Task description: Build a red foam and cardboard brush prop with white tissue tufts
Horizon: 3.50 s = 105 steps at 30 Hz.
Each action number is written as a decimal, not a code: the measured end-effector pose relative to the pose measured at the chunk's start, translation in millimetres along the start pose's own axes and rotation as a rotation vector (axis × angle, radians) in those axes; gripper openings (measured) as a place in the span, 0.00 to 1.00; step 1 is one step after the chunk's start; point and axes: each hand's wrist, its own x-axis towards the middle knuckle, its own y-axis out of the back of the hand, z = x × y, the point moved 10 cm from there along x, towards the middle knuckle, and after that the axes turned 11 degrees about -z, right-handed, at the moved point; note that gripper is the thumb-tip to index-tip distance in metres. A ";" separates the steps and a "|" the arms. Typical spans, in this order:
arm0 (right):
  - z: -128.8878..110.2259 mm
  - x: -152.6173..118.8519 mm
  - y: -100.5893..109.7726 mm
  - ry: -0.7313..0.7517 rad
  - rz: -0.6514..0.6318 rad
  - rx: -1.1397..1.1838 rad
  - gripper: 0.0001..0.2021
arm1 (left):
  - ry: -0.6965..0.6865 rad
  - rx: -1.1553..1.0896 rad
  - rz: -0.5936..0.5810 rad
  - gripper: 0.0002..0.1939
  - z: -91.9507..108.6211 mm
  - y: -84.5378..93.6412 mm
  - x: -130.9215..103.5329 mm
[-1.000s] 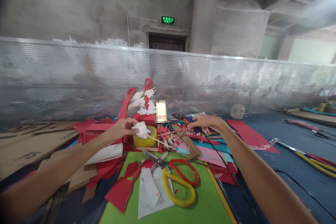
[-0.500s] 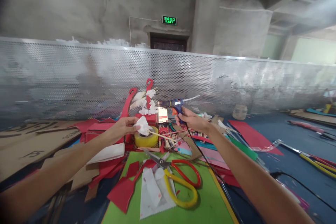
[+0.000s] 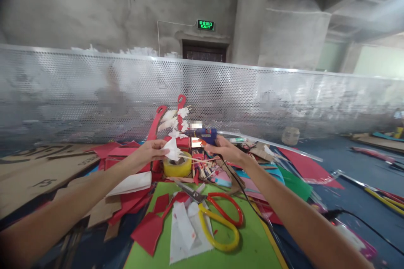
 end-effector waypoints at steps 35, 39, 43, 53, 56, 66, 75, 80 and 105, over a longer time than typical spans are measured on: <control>-34.3 -0.5 -17.9 -0.004 0.216 -0.945 0.11 | 0.001 -0.007 -0.046 0.18 12.7 -23.1 -5.2; -45.1 -3.4 -15.0 0.021 0.252 -0.870 0.10 | -0.013 0.012 -0.087 0.18 15.2 -28.4 -5.5; -53.8 -5.0 -17.5 0.091 0.235 -0.877 0.10 | -0.023 0.014 -0.085 0.17 13.7 -26.7 -4.8; -51.6 -5.8 -17.3 0.115 0.270 -0.963 0.10 | -0.027 0.024 -0.101 0.18 16.5 -30.9 -5.2; -51.8 -6.1 -17.8 0.113 0.277 -1.019 0.10 | -0.024 0.012 -0.103 0.19 18.1 -33.0 -6.3; -48.2 -3.6 -25.7 0.119 0.199 -1.099 0.12 | -0.027 0.040 -0.064 0.19 11.6 -23.1 -3.5; -52.1 -4.1 -23.0 0.104 0.231 -1.068 0.12 | -0.015 0.043 -0.075 0.20 14.9 -29.2 -5.5; -54.9 -2.5 -30.0 0.145 0.122 -1.014 0.11 | -0.004 0.048 -0.019 0.20 13.9 -21.2 -5.0; -49.7 -2.5 -31.3 0.115 0.145 -1.082 0.11 | -0.059 0.173 -0.040 0.19 22.7 -29.6 -4.9</control>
